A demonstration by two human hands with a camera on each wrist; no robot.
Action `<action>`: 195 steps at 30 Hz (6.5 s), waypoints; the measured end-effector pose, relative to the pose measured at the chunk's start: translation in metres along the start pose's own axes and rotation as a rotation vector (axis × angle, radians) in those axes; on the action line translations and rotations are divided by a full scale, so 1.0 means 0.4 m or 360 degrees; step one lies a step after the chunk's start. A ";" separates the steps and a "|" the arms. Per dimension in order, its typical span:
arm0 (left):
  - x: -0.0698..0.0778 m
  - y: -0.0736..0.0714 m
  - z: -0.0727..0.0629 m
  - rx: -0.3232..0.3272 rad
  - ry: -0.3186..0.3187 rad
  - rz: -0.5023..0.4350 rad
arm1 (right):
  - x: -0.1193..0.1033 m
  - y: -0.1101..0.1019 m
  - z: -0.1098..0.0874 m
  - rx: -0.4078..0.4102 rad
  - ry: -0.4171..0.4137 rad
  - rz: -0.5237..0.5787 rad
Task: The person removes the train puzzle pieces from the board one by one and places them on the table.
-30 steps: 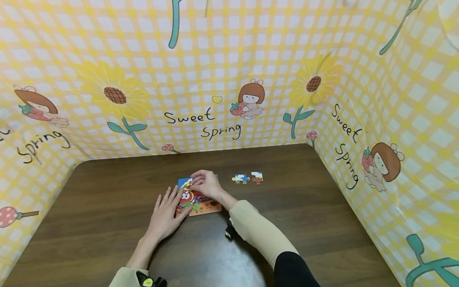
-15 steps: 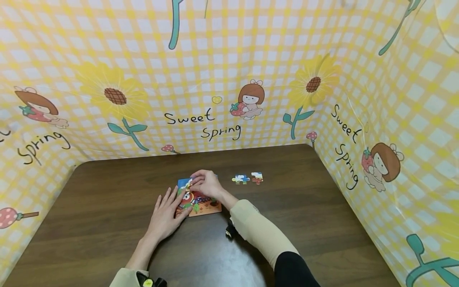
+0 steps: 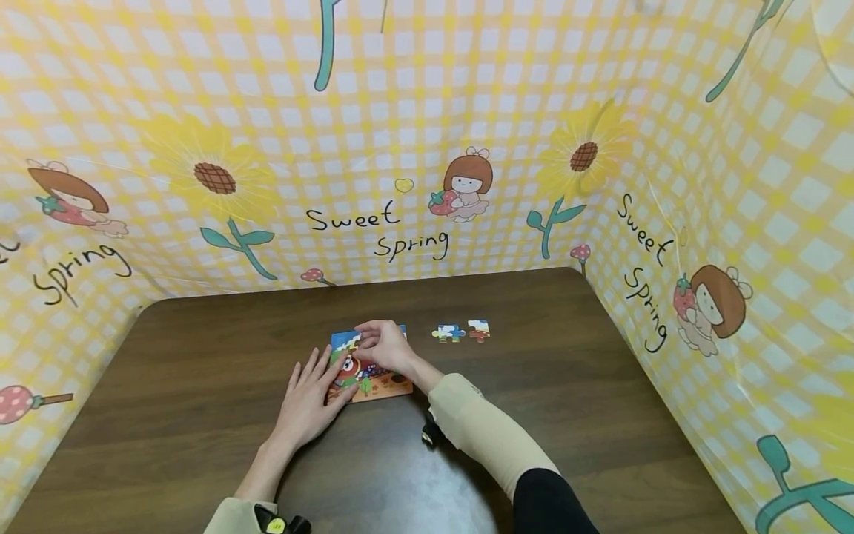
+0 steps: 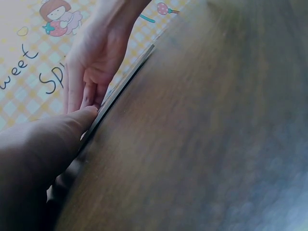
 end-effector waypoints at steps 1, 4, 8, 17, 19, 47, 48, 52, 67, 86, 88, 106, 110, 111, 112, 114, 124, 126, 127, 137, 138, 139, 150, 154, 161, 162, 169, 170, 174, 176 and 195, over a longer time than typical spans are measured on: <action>0.000 0.000 -0.001 0.0005 0.0003 0.0000 | -0.001 0.000 -0.001 0.0024 -0.0011 -0.0010; 0.000 -0.001 -0.001 0.0013 0.0001 0.0003 | -0.002 0.000 -0.004 0.0068 -0.0033 -0.0033; -0.002 -0.004 0.000 -0.0005 -0.0015 0.0010 | -0.003 0.002 -0.003 0.0059 -0.0037 -0.0030; -0.002 -0.001 -0.002 0.0006 -0.0001 0.0011 | 0.005 -0.001 -0.001 0.0145 -0.0050 -0.0010; -0.002 -0.001 -0.003 0.0008 -0.0006 0.0014 | 0.008 -0.003 -0.002 0.0151 -0.0048 -0.0006; 0.002 -0.003 -0.008 -0.0029 -0.0023 0.0061 | 0.114 -0.245 -0.099 0.0166 -0.0037 -0.0142; 0.004 -0.002 -0.009 -0.0033 -0.0025 0.0073 | 0.115 -0.248 -0.100 0.0168 -0.0041 -0.0170; 0.007 0.001 -0.009 -0.0051 -0.0041 0.0115 | 0.125 -0.260 -0.102 0.0183 -0.0045 -0.0249; 0.003 0.003 -0.011 -0.0022 -0.0034 0.0071 | 0.126 -0.277 -0.115 0.0165 -0.0211 -0.0955; 0.002 0.000 -0.010 -0.0023 -0.0041 0.0065 | 0.135 -0.278 -0.107 0.0059 -0.0246 -0.1219; 0.002 0.000 -0.009 -0.0024 -0.0040 0.0070 | 0.136 -0.278 -0.107 0.0035 -0.0235 -0.1244; 0.000 0.002 -0.011 -0.0018 -0.0037 0.0081 | 0.074 -0.220 -0.132 0.0005 -0.0333 -0.1399; 0.002 -0.001 -0.009 -0.0008 -0.0036 0.0064 | 0.040 -0.180 -0.139 -0.0062 -0.0429 -0.1345; 0.002 -0.001 -0.009 -0.0007 -0.0036 0.0063 | 0.034 -0.169 -0.140 -0.0082 -0.0447 -0.1340; 0.003 -0.001 -0.008 -0.0008 -0.0037 0.0064 | 0.028 -0.160 -0.141 -0.0099 -0.0469 -0.1343; 0.004 0.000 -0.008 -0.0007 -0.0034 0.0064 | 0.021 -0.143 -0.142 -0.0135 -0.0498 -0.1360; 0.002 -0.003 -0.009 -0.0009 -0.0029 0.0052 | 0.026 -0.110 -0.139 -0.0147 -0.0529 -0.1296; 0.000 -0.004 -0.009 -0.0006 -0.0030 0.0058 | 0.028 -0.109 -0.135 -0.0134 -0.0499 -0.1268; 0.000 -0.004 -0.008 -0.0001 -0.0030 0.0059 | 0.028 -0.108 -0.133 -0.0125 -0.0481 -0.1252; -0.003 0.002 -0.009 -0.0008 -0.0042 0.0067 | 0.034 -0.094 -0.108 -0.0079 -0.0284 -0.1181; -0.004 0.002 -0.008 -0.0012 -0.0042 0.0070 | 0.035 -0.093 -0.107 -0.0080 -0.0279 -0.1168; -0.003 0.002 -0.007 -0.0016 -0.0042 0.0075 | 0.038 -0.093 -0.108 -0.0076 -0.0278 -0.1158; 0.002 0.000 -0.007 0.0002 -0.0023 0.0076 | 0.035 -0.089 -0.118 -0.0006 -0.0237 -0.1223; 0.002 -0.001 -0.011 0.0033 -0.0022 0.0058 | 0.025 -0.087 -0.117 -0.0019 -0.0193 -0.1314; 0.002 0.001 -0.012 0.0031 -0.0040 0.0069 | 0.020 -0.088 -0.119 0.0003 -0.0152 -0.1223; 0.002 0.001 -0.011 0.0031 -0.0042 0.0072 | 0.020 -0.088 -0.121 0.0004 -0.0149 -0.1185; 0.005 -0.004 -0.001 0.0036 -0.0075 0.0016 | 0.028 -0.086 -0.123 0.0034 -0.0070 -0.0889; 0.005 -0.004 0.000 0.0030 -0.0081 0.0007 | 0.029 -0.087 -0.124 0.0043 -0.0061 -0.0865; 0.005 -0.002 0.004 -0.0016 -0.0104 -0.0014 | 0.032 -0.088 -0.127 0.0070 -0.0027 -0.0812; 0.005 -0.001 0.006 -0.0028 -0.0112 -0.0020 | 0.032 -0.087 -0.129 0.0083 -0.0025 -0.0800; 0.004 -0.004 -0.004 0.0036 -0.0064 -0.0020 | 0.031 -0.076 -0.132 0.0123 -0.0132 -0.0569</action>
Point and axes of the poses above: each hand's wrist, its own z-axis towards the middle knuckle, its own y-axis out of the palm, x = y × z, the point moved 4 cm from there along z, towards the middle knuckle, and after that the axes turned 11 degrees about -z, right-handed, at the moved point
